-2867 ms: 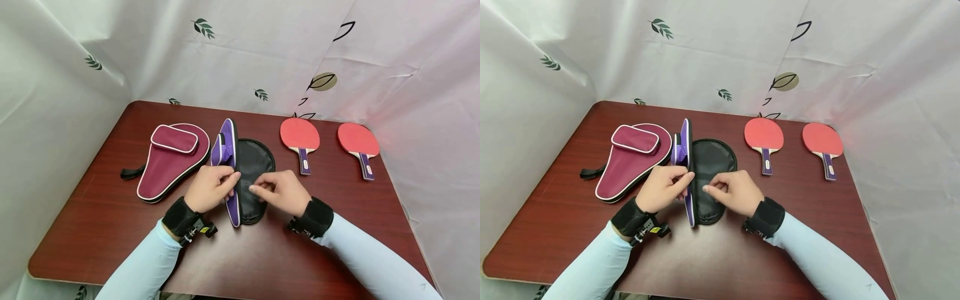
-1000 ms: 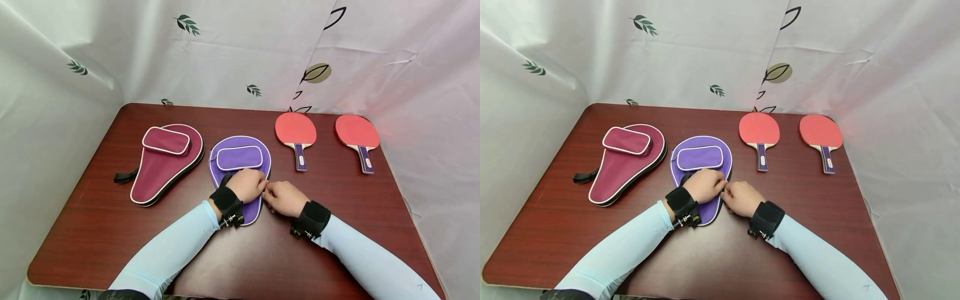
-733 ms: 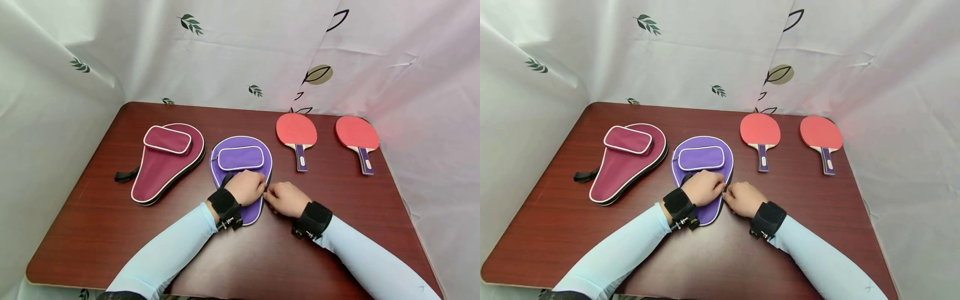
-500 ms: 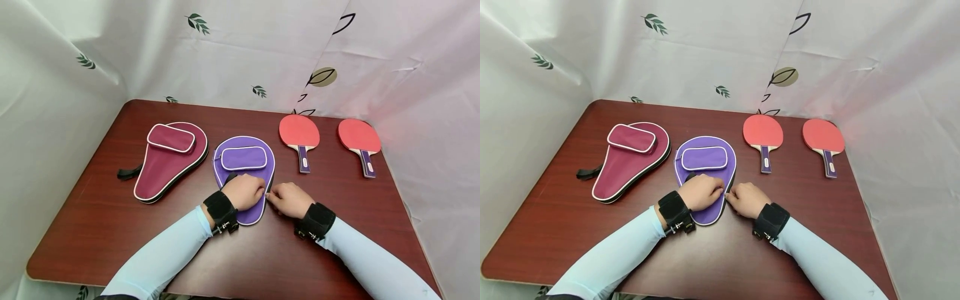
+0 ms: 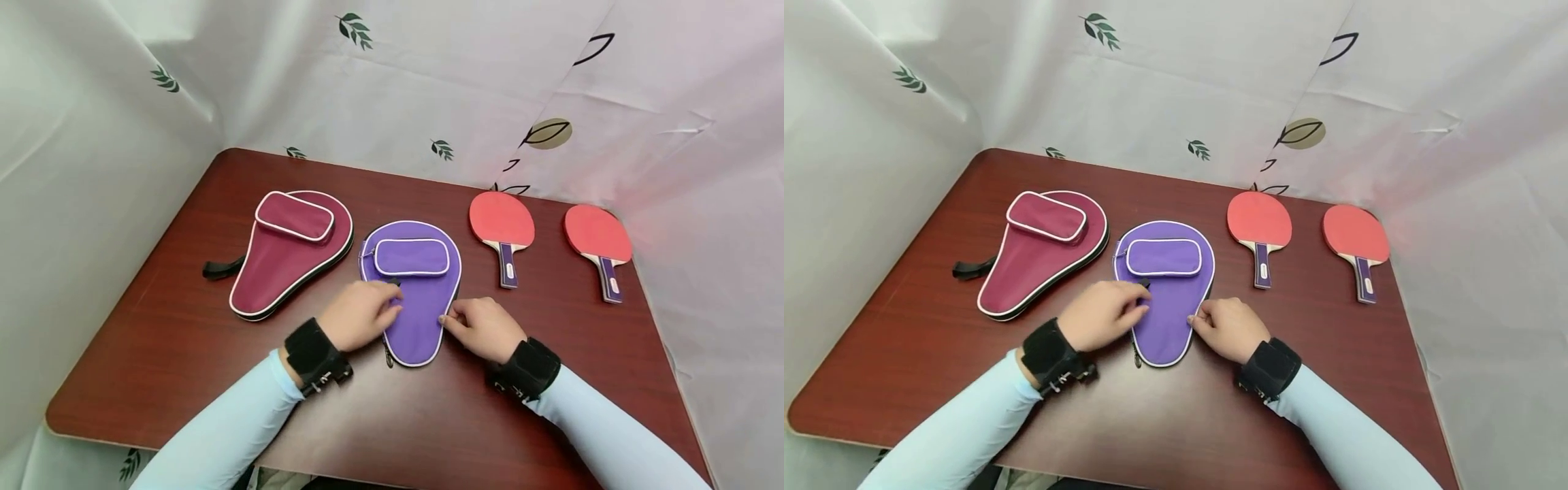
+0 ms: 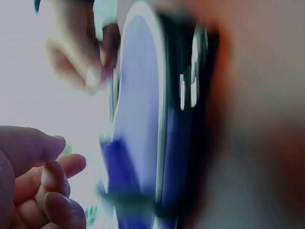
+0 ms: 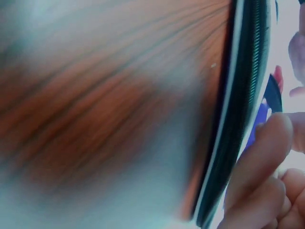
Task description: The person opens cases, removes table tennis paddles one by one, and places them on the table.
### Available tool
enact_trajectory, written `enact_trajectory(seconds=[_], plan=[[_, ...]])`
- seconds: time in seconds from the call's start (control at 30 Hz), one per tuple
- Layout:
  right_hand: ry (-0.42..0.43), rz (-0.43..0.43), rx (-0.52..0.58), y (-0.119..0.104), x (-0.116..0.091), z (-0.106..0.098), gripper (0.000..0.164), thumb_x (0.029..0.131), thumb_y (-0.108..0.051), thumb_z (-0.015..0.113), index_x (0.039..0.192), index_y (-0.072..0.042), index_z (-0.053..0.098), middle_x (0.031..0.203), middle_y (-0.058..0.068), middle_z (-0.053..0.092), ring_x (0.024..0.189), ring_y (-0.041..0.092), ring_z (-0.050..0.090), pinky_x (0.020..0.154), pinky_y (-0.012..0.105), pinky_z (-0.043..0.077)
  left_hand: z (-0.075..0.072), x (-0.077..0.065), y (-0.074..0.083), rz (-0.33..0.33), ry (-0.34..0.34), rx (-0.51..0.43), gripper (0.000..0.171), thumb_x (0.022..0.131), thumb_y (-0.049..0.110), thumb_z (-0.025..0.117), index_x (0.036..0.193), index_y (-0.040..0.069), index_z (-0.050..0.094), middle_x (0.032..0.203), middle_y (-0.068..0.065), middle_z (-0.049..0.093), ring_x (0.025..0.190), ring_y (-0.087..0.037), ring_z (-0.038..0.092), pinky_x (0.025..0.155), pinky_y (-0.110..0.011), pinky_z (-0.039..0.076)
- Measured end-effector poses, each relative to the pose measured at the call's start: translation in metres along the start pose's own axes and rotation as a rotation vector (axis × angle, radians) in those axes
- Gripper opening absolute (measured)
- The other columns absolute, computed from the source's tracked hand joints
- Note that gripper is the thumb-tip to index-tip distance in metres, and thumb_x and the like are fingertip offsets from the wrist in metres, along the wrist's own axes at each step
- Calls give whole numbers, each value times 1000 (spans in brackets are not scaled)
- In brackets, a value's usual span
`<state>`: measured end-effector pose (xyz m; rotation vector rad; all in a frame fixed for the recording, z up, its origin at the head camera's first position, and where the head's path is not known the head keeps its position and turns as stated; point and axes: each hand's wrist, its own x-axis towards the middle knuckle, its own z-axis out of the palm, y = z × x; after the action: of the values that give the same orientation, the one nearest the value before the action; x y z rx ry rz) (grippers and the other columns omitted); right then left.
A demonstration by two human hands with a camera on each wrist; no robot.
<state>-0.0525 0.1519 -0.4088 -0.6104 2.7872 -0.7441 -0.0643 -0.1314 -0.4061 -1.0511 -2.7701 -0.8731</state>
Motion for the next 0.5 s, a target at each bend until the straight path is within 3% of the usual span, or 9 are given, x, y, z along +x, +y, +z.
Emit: enact_trajectory(seconds=[0.17, 0.33, 0.4, 0.5], plan=[[70, -43, 35, -8, 0, 1, 31, 105, -24, 76, 76, -25, 65, 62, -14, 49, 56, 5, 47, 57, 28, 39, -40, -16, -36, -96, 93, 95, 22, 95, 13, 81, 116, 7, 79, 88, 0, 67, 79, -18, 65, 74, -42, 56], [116, -56, 65, -12, 0, 4, 28, 104, -23, 77, 78, -26, 67, 65, -15, 51, 56, 5, 47, 57, 28, 40, -79, -20, -68, -207, 168, 290, 29, 92, 6, 82, 120, 6, 80, 103, -12, 69, 99, -36, 64, 80, -55, 52], [121, -59, 78, -14, 0, 5, 27, 104, -22, 77, 79, -26, 67, 65, -14, 51, 57, 5, 47, 57, 28, 41, -91, -22, -79, -286, 156, 340, 35, 92, 6, 82, 127, 6, 78, 116, -17, 69, 113, -42, 59, 85, -61, 47], [120, -67, 100, -18, 1, 6, 26, 103, -21, 78, 79, -25, 68, 66, -14, 52, 57, 5, 48, 57, 28, 41, -104, -22, -94, -407, 91, 336, 52, 92, 11, 83, 143, 9, 71, 139, -23, 61, 134, -47, 48, 96, -69, 40]])
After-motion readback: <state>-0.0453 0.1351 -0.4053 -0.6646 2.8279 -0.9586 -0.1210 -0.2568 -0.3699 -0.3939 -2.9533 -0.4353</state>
